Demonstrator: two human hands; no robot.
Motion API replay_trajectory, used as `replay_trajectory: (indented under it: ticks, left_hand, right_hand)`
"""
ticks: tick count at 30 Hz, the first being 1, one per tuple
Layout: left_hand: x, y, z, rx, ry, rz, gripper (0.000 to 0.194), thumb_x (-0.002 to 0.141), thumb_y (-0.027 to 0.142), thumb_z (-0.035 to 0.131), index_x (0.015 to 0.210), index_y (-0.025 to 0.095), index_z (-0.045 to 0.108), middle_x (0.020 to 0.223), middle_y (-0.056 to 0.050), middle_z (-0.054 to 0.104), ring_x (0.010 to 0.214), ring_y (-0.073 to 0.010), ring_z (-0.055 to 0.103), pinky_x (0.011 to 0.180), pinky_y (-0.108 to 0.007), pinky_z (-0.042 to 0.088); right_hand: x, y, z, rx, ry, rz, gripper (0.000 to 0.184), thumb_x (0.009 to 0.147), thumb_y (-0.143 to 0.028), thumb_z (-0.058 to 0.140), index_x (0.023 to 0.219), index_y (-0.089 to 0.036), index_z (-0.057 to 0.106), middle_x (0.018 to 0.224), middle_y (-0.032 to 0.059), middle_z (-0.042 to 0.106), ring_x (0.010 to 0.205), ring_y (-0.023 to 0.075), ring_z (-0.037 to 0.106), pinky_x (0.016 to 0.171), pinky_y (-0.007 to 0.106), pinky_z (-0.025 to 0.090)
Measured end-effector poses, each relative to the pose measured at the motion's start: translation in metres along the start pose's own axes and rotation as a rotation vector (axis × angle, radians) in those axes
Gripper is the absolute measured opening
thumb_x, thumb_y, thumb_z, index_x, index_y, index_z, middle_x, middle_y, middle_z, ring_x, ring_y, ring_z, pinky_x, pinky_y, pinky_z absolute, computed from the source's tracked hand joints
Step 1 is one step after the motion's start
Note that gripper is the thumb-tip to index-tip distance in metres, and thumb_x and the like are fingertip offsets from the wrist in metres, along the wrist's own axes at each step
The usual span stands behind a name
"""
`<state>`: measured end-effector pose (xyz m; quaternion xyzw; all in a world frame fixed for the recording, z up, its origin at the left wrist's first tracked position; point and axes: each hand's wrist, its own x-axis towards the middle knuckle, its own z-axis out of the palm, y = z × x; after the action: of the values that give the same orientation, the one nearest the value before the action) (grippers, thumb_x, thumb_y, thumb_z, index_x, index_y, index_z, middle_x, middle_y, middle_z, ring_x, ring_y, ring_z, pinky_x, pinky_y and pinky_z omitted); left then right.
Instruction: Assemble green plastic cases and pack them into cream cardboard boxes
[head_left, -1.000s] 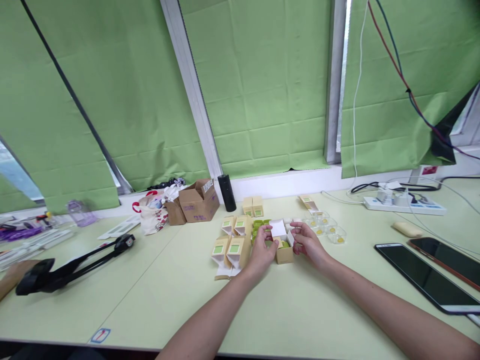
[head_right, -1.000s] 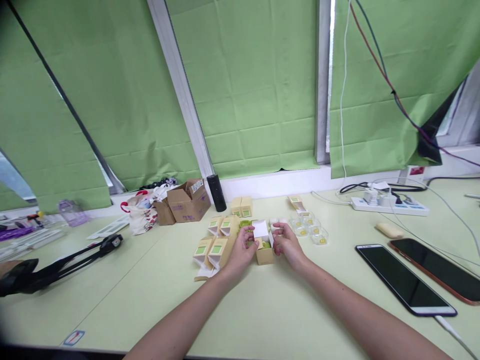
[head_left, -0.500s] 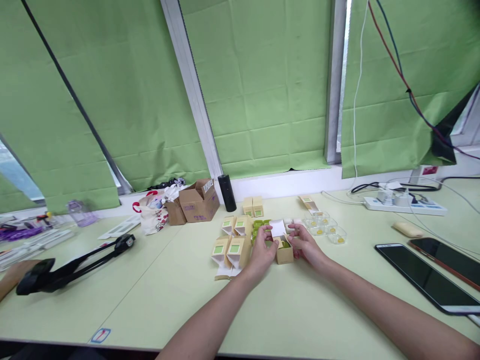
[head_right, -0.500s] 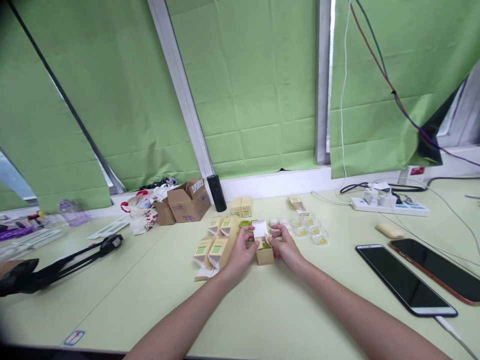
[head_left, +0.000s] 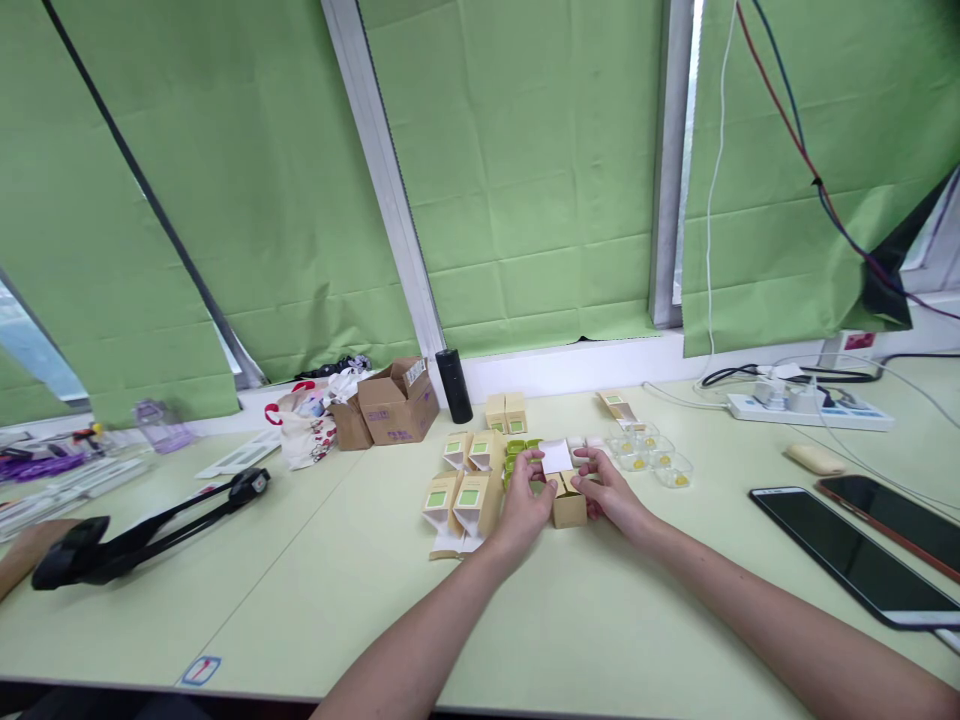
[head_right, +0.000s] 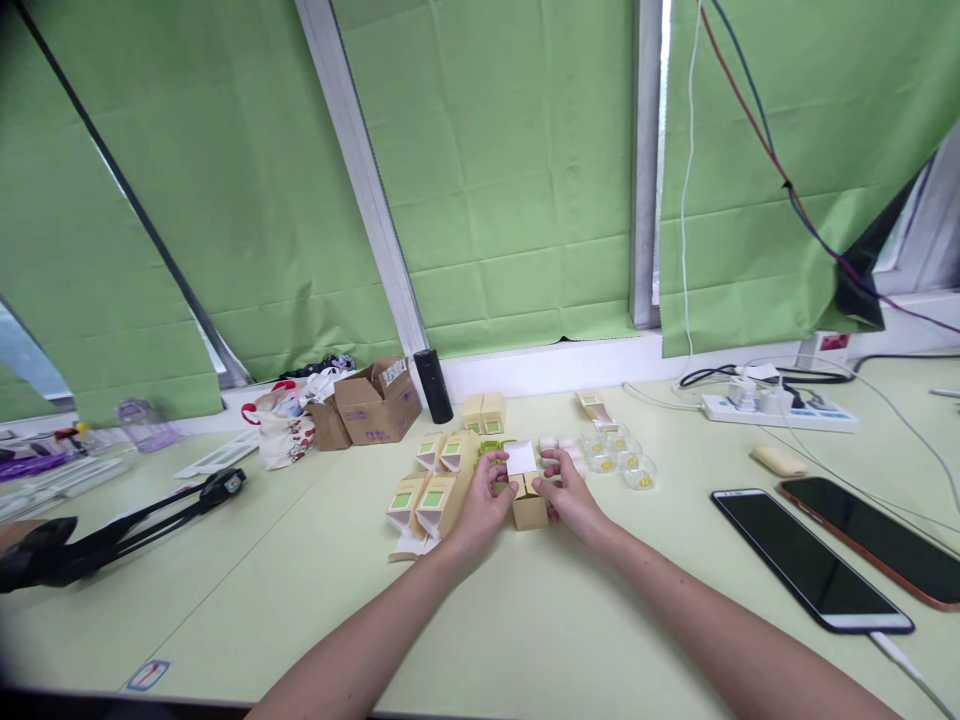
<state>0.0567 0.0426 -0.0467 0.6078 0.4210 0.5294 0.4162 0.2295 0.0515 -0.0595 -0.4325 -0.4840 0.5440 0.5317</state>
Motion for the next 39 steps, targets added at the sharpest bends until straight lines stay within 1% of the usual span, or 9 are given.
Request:
replay_trajectory:
  ticks: [3,9,12,16,23,26,29,35,39]
  left_hand:
    - [-0.002,0.003,0.001,-0.001,0.006,0.001,0.042,0.087,0.017,0.073,0.123,0.024,0.051,0.109,-0.007,0.074,0.104,-0.0211,0.069,0.090,-0.033,0.051]
    - [-0.005,0.007,0.003,-0.042,-0.004,-0.029,0.046,0.089,0.020,0.071,0.125,0.026,0.043,0.119,-0.010,0.072,0.105,-0.0219,0.067,0.085,-0.033,0.052]
    - [-0.004,0.005,0.002,-0.037,-0.016,-0.012,0.038,0.089,0.022,0.071,0.120,0.026,0.049,0.115,-0.008,0.071,0.106,-0.0223,0.066,0.089,-0.034,0.052]
    - [-0.002,0.003,0.001,0.048,0.013,0.045,0.025,0.088,0.017,0.070,0.108,0.023,0.057,0.107,-0.005,0.070,0.106,-0.0206,0.064,0.097,-0.035,0.050]
    - [-0.003,0.005,0.000,0.072,-0.008,0.074,0.012,0.090,0.021,0.068,0.100,0.022,0.062,0.105,-0.005,0.069,0.103,-0.0211,0.064,0.094,-0.033,0.049]
    - [-0.002,0.003,0.001,0.041,-0.004,0.082,0.012,0.087,0.019,0.069,0.097,0.021,0.062,0.107,-0.006,0.070,0.102,-0.0210,0.065,0.095,-0.034,0.050]
    - [0.000,0.001,0.000,0.043,-0.007,0.093,0.011,0.086,0.017,0.068,0.095,0.021,0.063,0.105,-0.006,0.071,0.101,-0.0206,0.065,0.094,-0.033,0.051]
    - [0.000,0.001,0.000,0.051,-0.006,0.079,0.011,0.085,0.017,0.068,0.095,0.021,0.063,0.104,-0.006,0.071,0.102,-0.0215,0.065,0.093,-0.034,0.050]
    - [-0.001,0.004,0.000,0.020,-0.004,0.052,0.010,0.085,0.018,0.069,0.093,0.021,0.063,0.107,-0.007,0.072,0.103,-0.0218,0.065,0.094,-0.033,0.050]
  right_hand:
    - [0.000,-0.001,0.000,-0.009,-0.011,-0.003,0.062,0.063,-0.045,0.084,0.117,-0.031,0.055,0.094,-0.0046,0.050,0.060,0.0124,0.054,0.042,0.023,0.040]
    - [0.001,-0.001,0.000,-0.018,-0.004,0.006,0.061,0.064,-0.044,0.083,0.116,-0.031,0.055,0.094,-0.0045,0.050,0.062,0.0125,0.055,0.042,0.022,0.039]
    - [0.000,-0.002,0.000,-0.017,-0.012,0.011,0.062,0.063,-0.043,0.084,0.117,-0.031,0.055,0.094,-0.0049,0.050,0.061,0.0118,0.055,0.041,0.022,0.039]
    - [0.000,-0.002,0.000,-0.005,-0.014,0.004,0.062,0.063,-0.044,0.084,0.116,-0.030,0.056,0.094,-0.0051,0.050,0.060,0.0112,0.053,0.041,0.023,0.039]
    - [0.000,-0.004,0.000,-0.026,-0.011,-0.043,0.056,0.063,-0.042,0.082,0.113,-0.028,0.060,0.095,-0.0041,0.050,0.062,0.0118,0.052,0.045,0.023,0.038]
    - [-0.001,-0.005,-0.001,-0.050,0.002,-0.102,0.051,0.062,-0.038,0.077,0.110,-0.028,0.063,0.094,-0.0035,0.049,0.062,0.0119,0.050,0.047,0.024,0.038]
    - [-0.003,-0.009,-0.003,-0.110,0.025,-0.219,0.042,0.064,-0.034,0.075,0.105,-0.026,0.068,0.093,-0.0020,0.050,0.064,0.0125,0.049,0.053,0.026,0.040]
    - [-0.017,-0.023,-0.004,-0.223,0.028,-0.479,0.021,0.082,-0.041,0.073,0.098,-0.027,0.073,0.085,0.0020,0.054,0.070,0.0186,0.048,0.064,0.032,0.043]
    - [-0.022,-0.028,-0.002,-0.329,0.018,-0.522,0.018,0.082,-0.044,0.078,0.090,-0.028,0.074,0.083,0.0027,0.054,0.069,0.0200,0.045,0.061,0.033,0.041]
